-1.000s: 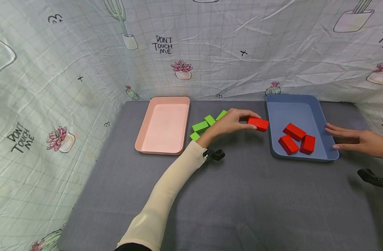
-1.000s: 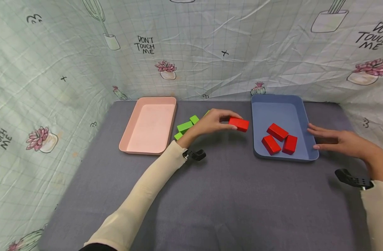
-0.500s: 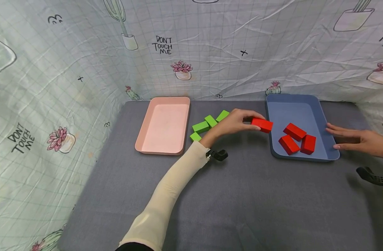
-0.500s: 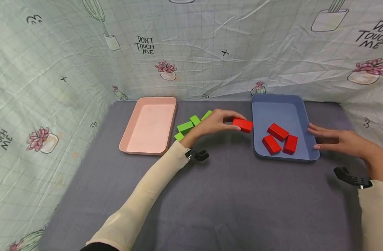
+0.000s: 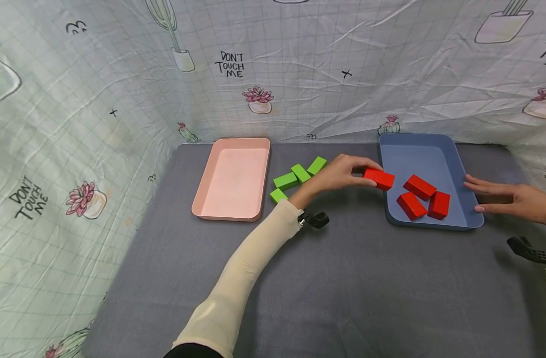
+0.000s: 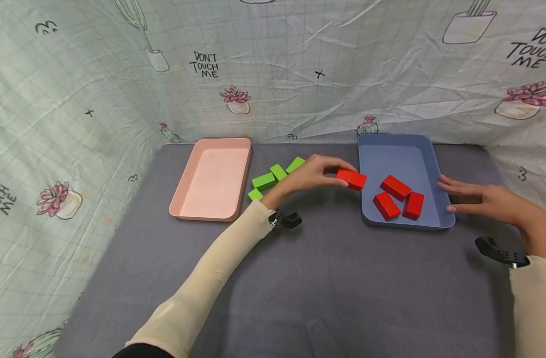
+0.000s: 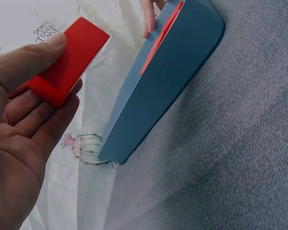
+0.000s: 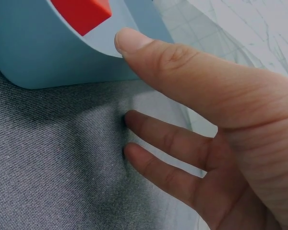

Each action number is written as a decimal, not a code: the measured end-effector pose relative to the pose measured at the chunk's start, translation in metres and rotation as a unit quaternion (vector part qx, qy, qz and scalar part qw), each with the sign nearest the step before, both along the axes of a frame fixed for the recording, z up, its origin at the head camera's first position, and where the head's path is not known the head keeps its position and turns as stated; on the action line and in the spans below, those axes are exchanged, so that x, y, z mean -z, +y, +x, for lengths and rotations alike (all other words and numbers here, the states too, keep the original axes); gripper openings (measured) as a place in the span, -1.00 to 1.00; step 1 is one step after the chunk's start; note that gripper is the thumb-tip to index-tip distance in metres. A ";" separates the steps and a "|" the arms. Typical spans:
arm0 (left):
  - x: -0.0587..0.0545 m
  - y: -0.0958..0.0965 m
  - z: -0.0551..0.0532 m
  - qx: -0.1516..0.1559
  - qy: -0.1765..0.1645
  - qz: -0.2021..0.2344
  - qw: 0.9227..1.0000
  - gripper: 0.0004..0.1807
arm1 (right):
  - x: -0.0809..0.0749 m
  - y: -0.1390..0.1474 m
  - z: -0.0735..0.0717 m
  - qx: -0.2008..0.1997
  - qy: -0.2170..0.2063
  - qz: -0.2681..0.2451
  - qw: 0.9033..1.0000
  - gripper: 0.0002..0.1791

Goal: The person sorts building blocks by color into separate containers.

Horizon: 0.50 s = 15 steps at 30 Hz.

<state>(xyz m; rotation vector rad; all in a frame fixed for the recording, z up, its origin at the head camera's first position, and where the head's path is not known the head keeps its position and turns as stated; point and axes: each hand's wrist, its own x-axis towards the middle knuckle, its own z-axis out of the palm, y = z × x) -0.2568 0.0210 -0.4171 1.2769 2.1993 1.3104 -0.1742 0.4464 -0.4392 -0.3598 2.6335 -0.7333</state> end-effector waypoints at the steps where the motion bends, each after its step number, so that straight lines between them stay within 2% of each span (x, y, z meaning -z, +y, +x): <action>1: 0.000 0.001 0.000 0.001 0.000 0.001 1.000 -0.58 | 0.000 0.000 0.000 0.001 -0.003 0.001 1.000 -0.16; 6: 0.002 0.003 0.000 0.005 -0.006 0.008 1.000 -0.58 | -0.001 0.001 -0.002 0.005 -0.014 0.007 1.000 -0.13; 15: 0.005 0.007 -0.001 0.000 -0.006 -0.005 1.000 -0.57 | 0.001 0.001 -0.003 0.004 -0.005 0.002 1.000 -0.14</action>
